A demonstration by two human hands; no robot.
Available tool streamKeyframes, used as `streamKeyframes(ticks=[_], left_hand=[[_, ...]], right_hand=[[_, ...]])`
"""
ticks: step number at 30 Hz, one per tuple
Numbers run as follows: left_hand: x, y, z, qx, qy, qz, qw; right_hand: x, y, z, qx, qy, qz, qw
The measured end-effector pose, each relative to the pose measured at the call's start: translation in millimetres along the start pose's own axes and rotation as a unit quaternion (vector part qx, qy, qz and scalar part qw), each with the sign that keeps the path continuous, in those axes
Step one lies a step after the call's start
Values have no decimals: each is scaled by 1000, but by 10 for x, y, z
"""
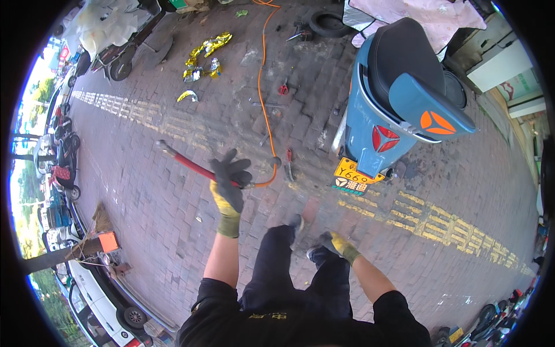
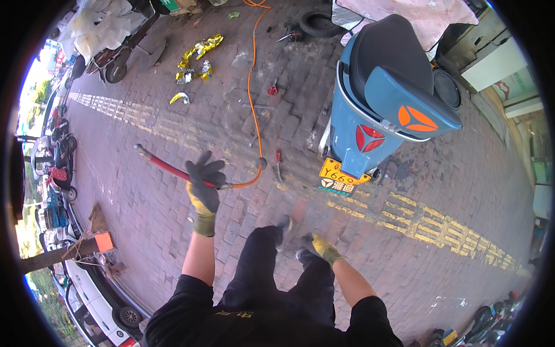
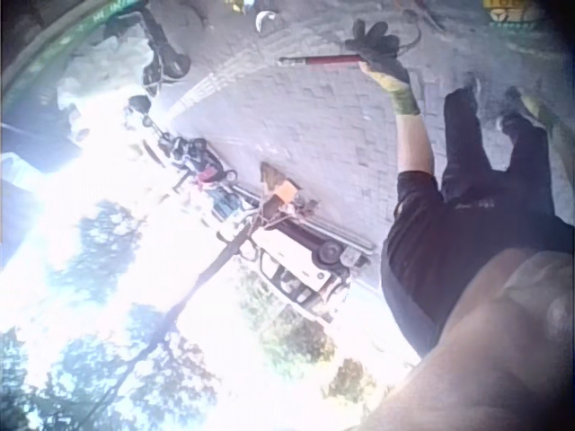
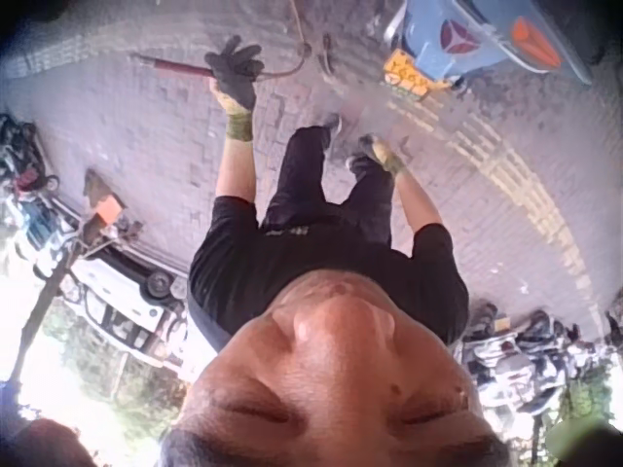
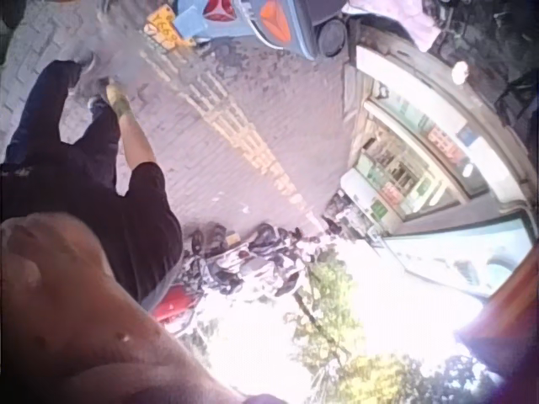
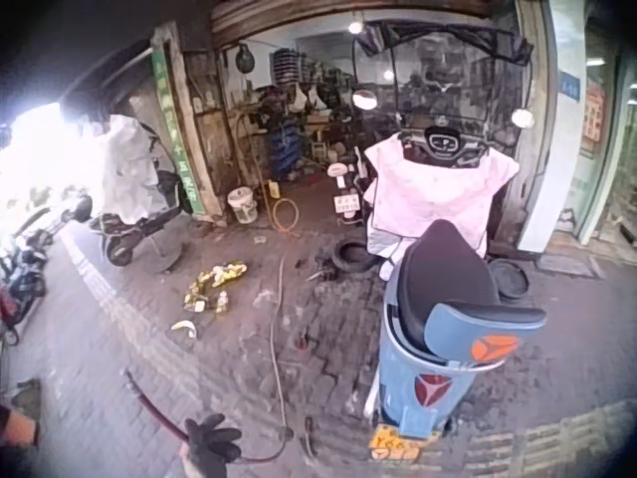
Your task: The person kneels beside a blue scooter and uses a red air hose to inflate the rear tire. They then stand, walk into a cluttered workshop, and pick up several tools from the floor. The person retrieves a cardboard box containing batteries, opens it, and removes the batteries.
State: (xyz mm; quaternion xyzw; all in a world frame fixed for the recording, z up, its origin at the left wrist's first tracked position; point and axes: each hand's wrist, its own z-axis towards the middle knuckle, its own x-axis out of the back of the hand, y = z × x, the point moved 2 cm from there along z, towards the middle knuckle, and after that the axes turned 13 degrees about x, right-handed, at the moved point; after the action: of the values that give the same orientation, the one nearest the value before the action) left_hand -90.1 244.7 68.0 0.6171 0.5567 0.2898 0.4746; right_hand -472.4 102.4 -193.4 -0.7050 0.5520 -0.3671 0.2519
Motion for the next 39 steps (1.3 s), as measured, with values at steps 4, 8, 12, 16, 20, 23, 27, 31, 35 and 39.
streamKeyframes(ticks=[4,8,12,16,20,23,27,31,35,39], left_hand=[[41,624,392,30,-16,-60,998],[-175,754,1026,178,-108,-122,970],[-352,1126,1628,237,-163,-38,957],[-223,1900,2289,259,-206,35,943],[-243,2509,3136,275,-265,34,923],[-618,2881,4070,248,-330,90,906],[-1085,3972,5322,23,-275,293,915],[-1444,5282,6182,-70,-226,439,867],[-1628,5431,6592,-18,-292,357,887],[-1767,5358,7145,102,-383,295,870]], right_hand=[[332,-587,396,-15,33,85,996],[592,-1659,931,-75,98,419,899],[613,-3123,1613,85,251,521,811],[572,-4129,2414,2,310,692,652],[592,-4510,2816,-94,320,744,579],[801,-4644,2970,-15,298,704,645],[1328,-4829,3308,30,300,675,673],[2073,-5101,3809,68,292,649,699],[2832,-5400,4227,44,327,631,703],[3500,-5697,4551,45,331,584,740]])
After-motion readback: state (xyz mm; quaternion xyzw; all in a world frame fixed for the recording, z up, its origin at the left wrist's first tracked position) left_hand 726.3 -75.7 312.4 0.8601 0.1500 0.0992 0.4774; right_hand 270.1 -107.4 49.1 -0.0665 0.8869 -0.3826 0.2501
